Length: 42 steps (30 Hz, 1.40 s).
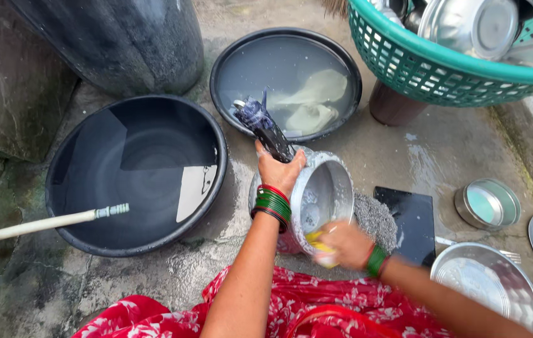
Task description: The person washes a pressure cooker and its lid by hand using a scrubber and a cloth.
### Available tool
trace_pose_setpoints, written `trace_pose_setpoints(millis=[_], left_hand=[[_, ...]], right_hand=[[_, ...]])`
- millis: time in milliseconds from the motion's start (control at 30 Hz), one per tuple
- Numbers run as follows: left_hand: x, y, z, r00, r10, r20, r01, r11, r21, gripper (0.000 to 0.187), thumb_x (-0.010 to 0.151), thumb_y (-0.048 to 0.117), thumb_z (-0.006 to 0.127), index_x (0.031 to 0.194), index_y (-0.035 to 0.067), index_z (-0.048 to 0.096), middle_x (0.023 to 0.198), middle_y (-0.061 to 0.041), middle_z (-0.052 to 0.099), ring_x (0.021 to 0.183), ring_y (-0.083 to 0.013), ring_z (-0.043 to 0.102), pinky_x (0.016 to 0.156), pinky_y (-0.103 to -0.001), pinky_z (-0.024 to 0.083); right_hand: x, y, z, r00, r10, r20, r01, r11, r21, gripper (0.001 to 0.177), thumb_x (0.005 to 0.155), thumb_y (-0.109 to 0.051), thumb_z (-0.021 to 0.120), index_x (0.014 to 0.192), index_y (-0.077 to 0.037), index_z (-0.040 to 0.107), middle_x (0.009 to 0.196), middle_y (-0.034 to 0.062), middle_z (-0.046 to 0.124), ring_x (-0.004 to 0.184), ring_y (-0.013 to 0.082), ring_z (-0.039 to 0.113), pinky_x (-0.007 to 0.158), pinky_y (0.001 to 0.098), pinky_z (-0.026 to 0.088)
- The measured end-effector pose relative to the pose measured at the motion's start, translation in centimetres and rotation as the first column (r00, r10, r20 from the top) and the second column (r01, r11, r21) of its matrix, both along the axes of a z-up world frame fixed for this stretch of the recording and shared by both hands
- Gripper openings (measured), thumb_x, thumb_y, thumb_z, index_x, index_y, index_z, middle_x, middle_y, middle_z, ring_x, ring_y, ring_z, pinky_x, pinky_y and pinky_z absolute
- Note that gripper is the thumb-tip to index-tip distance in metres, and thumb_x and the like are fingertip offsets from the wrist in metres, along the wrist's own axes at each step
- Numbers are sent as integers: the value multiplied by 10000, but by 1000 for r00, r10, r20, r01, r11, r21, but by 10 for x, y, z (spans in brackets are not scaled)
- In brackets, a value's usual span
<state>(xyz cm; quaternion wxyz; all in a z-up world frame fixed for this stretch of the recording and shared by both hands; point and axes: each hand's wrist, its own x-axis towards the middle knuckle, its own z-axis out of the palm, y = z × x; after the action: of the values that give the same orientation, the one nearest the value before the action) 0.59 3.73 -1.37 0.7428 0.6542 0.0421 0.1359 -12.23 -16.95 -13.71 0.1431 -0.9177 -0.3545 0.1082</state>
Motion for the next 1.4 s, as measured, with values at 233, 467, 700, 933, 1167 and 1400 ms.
trace_pose_setpoints(millis=[233, 467, 700, 933, 1167, 1400], left_hand=[[4, 4, -4, 984, -164, 65, 167, 986, -29, 711, 721, 28, 828, 1321, 5, 447, 1049, -94, 647, 867, -157, 654, 784, -311, 588], [5, 5, 1, 994, -104, 42, 104, 995, 5, 802, 708, 34, 849, 1377, 16, 407, 1038, -88, 665, 853, -154, 673, 775, -309, 591], [6, 5, 0, 993, -98, -68, 94, 994, -58, 733, 712, 58, 828, 1330, 10, 436, 987, -65, 666, 774, -147, 668, 709, -305, 604], [-10, 13, -2, 996, -89, 2, 89, 996, 29, 713, 700, 62, 851, 1290, 30, 452, 936, -34, 629, 794, -132, 638, 725, -299, 579], [-6, 19, -10, 999, -43, -2, 43, 995, -94, 550, 724, 15, 839, 1160, 42, 503, 901, -19, 622, 749, -106, 623, 691, -278, 571], [-9, 20, -8, 994, -111, 16, 112, 981, -160, 539, 725, 1, 819, 1139, 63, 478, 865, -3, 616, 705, -97, 625, 650, -279, 578]], right_hand=[[148, -54, 114, 527, 681, 508, -453, 731, -510, 314, 789, -234, 638, 1102, -233, 668, 1415, 54, 579, 1342, 268, 497, 1149, 657, 266], [57, -24, 75, 837, 66, 543, 2, 992, -122, 476, 772, -359, 653, 1221, -204, 676, 1172, 66, 651, 1241, 274, 526, 1112, 606, 305], [5, 58, 23, 921, -380, -79, 383, 857, 345, 292, 957, -308, 579, 1148, -121, 697, 1075, 147, 645, 1039, 357, 550, 924, 492, 421], [93, 44, -23, 888, -452, -84, 404, 853, -330, 516, 963, -286, 561, 1474, -236, 512, 1318, 251, 523, 1194, 416, 513, 997, 510, 413], [94, 109, -61, 956, -292, 27, 285, 947, 149, 453, 966, -303, 548, 1410, -216, 559, 1303, 209, 562, 1199, 379, 533, 998, 511, 420], [103, 75, -89, 752, -656, 61, 653, 729, -208, 403, 970, -321, 534, 1347, -196, 606, 1288, 166, 601, 1204, 342, 552, 998, 512, 428]])
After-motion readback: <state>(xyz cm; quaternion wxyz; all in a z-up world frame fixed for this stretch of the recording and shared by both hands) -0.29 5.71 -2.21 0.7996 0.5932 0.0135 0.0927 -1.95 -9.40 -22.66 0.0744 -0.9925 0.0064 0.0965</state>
